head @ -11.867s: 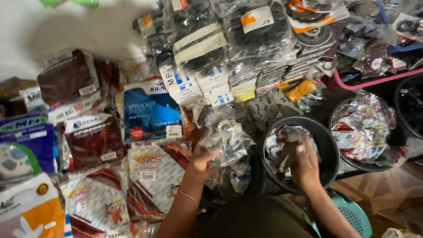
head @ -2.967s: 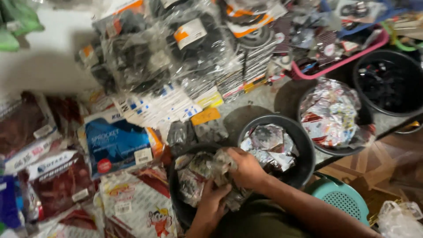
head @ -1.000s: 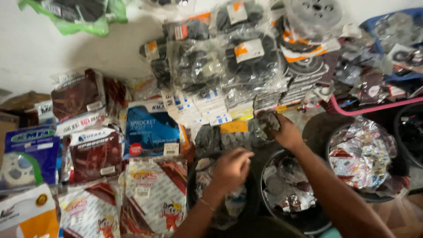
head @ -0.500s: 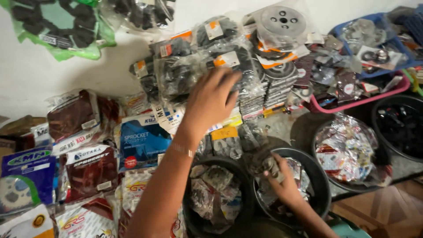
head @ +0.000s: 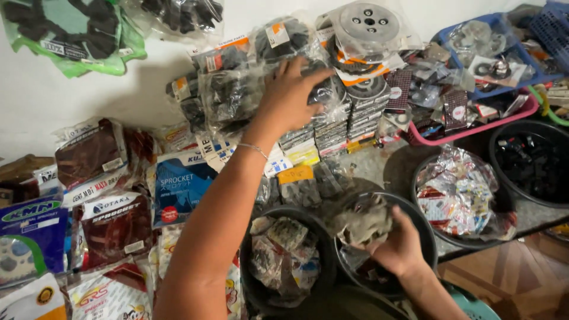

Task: The person sorts through a large pile of packaged motorcycle sprockets and parts on a cluttered table. They pick up individual plastic-wrapped packages, briefly inspect them, and place them into a black plastic bowl. The camera is extremely unstable throughout the process.

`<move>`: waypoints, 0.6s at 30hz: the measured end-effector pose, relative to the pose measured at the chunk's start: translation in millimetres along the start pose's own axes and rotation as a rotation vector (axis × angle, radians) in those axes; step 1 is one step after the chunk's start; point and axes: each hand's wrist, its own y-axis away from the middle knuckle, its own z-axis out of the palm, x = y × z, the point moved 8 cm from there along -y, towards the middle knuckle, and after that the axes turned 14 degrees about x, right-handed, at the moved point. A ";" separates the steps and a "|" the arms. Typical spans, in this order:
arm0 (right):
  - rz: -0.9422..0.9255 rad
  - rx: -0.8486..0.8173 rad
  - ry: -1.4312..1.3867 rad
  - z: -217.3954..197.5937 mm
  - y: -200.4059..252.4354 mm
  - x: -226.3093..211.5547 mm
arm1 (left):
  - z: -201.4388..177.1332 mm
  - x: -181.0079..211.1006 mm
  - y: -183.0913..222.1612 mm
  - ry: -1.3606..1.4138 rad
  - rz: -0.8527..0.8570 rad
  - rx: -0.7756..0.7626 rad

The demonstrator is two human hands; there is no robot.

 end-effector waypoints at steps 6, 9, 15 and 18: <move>-0.029 -0.276 -0.249 88.4 46.1 -46.4 | -92.1 26.9 55.8 0.644 0.203 0.473; -0.230 -0.444 -0.252 135.8 81.9 -73.2 | -74.9 40.9 116.2 1.944 -0.028 0.296; -0.953 -0.731 1.353 153.7 112.0 20.0 | 50.8 89.0 270.8 3.077 -0.748 -0.031; -1.336 -0.774 2.108 142.1 79.1 104.0 | 79.8 92.4 309.8 2.986 -1.040 0.013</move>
